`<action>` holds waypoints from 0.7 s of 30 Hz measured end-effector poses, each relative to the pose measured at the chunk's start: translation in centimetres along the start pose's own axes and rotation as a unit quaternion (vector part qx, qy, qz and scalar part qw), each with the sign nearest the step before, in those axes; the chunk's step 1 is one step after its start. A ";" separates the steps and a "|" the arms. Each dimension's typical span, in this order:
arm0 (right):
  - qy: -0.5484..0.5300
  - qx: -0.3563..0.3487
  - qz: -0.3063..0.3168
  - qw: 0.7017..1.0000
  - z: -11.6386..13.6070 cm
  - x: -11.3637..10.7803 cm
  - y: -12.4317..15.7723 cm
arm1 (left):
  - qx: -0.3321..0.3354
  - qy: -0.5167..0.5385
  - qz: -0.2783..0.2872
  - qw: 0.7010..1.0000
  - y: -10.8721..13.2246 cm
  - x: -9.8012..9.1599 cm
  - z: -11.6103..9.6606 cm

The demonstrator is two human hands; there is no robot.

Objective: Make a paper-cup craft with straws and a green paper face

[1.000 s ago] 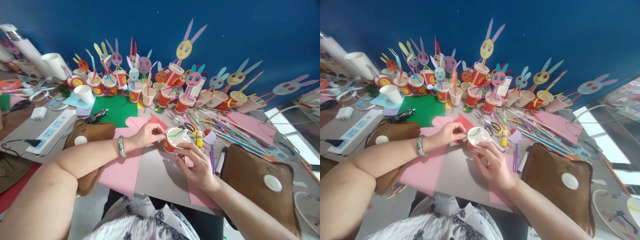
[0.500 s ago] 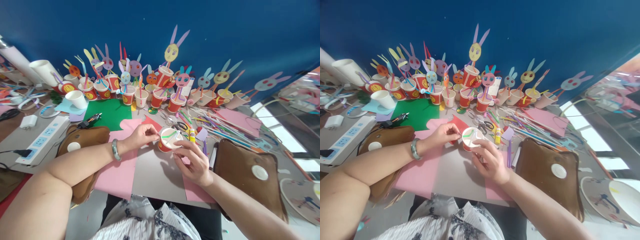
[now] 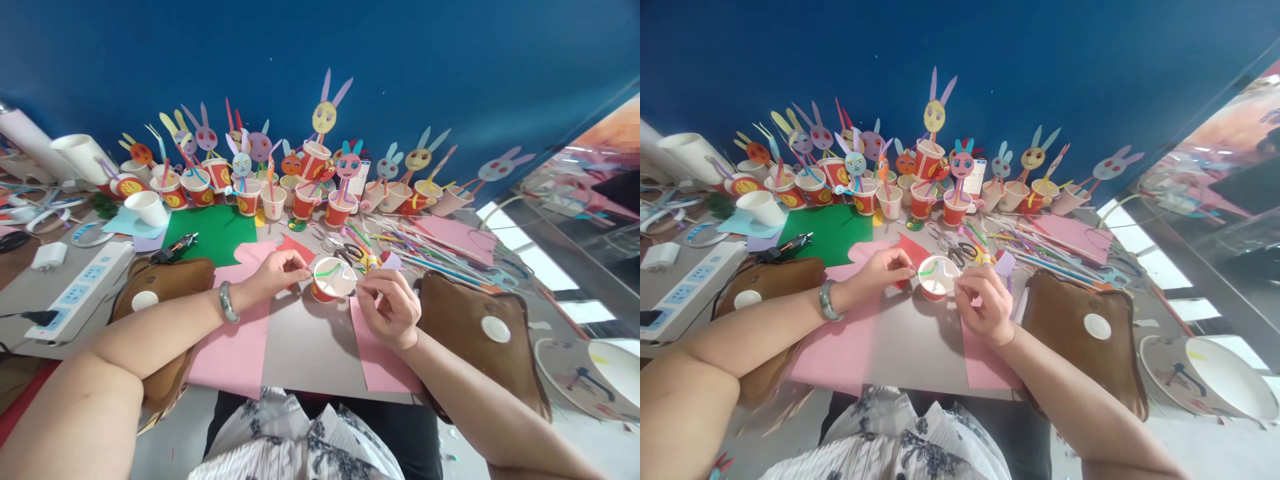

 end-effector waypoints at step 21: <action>-0.062 0.244 0.040 0.967 -6.9 -1.0 -6.1 | 0.040 -0.044 -0.080 0.995 -1.0 -1.9 0.0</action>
Point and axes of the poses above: each hand's wrist, its own y-axis away from the middle knuckle, its own x-axis out of the palm, z = x × y, the point moved 8 cm from there along -y, towards the middle knuckle, and after that the axes turned 12 degrees about x, right-handed, at the moved point
